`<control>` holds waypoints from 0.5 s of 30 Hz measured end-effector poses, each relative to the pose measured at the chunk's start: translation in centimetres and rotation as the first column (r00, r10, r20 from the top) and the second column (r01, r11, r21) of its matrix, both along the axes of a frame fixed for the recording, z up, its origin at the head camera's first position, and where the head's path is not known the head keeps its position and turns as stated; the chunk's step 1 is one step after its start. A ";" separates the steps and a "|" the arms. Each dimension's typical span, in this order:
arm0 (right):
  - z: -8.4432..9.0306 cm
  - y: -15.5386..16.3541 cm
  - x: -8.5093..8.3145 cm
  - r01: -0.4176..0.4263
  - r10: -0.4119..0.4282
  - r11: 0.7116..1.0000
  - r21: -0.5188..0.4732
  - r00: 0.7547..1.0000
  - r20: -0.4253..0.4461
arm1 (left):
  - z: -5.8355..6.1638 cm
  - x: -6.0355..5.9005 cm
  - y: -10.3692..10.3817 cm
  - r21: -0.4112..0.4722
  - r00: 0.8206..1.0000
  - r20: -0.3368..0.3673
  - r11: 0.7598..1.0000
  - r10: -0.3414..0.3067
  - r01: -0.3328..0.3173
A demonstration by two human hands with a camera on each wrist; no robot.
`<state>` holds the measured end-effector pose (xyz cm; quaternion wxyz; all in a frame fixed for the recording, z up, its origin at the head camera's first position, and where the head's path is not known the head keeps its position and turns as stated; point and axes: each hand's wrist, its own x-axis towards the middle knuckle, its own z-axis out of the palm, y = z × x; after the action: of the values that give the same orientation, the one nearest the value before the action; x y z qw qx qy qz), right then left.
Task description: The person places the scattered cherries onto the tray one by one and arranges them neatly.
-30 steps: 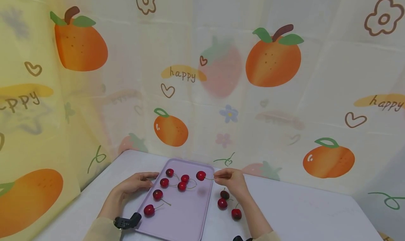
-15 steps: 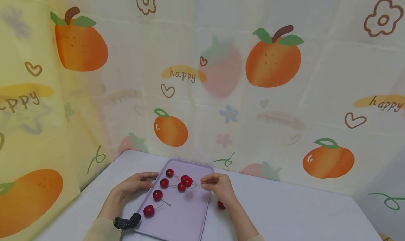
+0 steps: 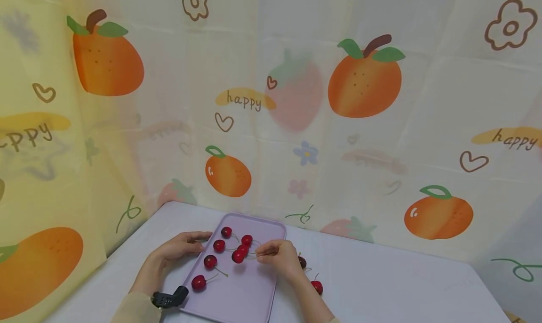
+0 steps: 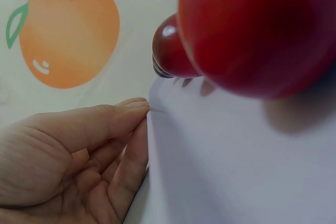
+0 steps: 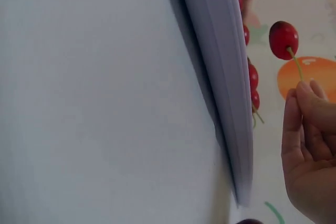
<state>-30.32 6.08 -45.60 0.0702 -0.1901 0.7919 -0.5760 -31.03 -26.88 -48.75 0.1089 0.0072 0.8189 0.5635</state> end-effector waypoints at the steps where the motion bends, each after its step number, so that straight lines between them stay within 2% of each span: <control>1: -0.1 -0.1 0.0 -0.003 0.003 1.000 0.008 1.000 -0.007 | 0.0 0.0 0.0 -0.003 1.000 -0.001 1.000 0.000 0.000; 9: -1.1 -0.7 -0.1 -0.018 0.020 0.999 0.050 0.999 -0.041 | -0.1 0.0 0.1 0.006 0.999 0.013 0.999 0.043 -0.043; 15: -1.5 -0.9 0.0 -0.012 0.015 0.997 0.070 0.999 -0.036 | -0.2 -0.1 0.0 0.008 1.000 0.009 1.000 0.029 -0.029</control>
<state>-30.31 5.22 -47.06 0.0662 -0.2033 0.8115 -0.5439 -31.11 -26.83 -48.91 0.1042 -0.0066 0.8162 0.5683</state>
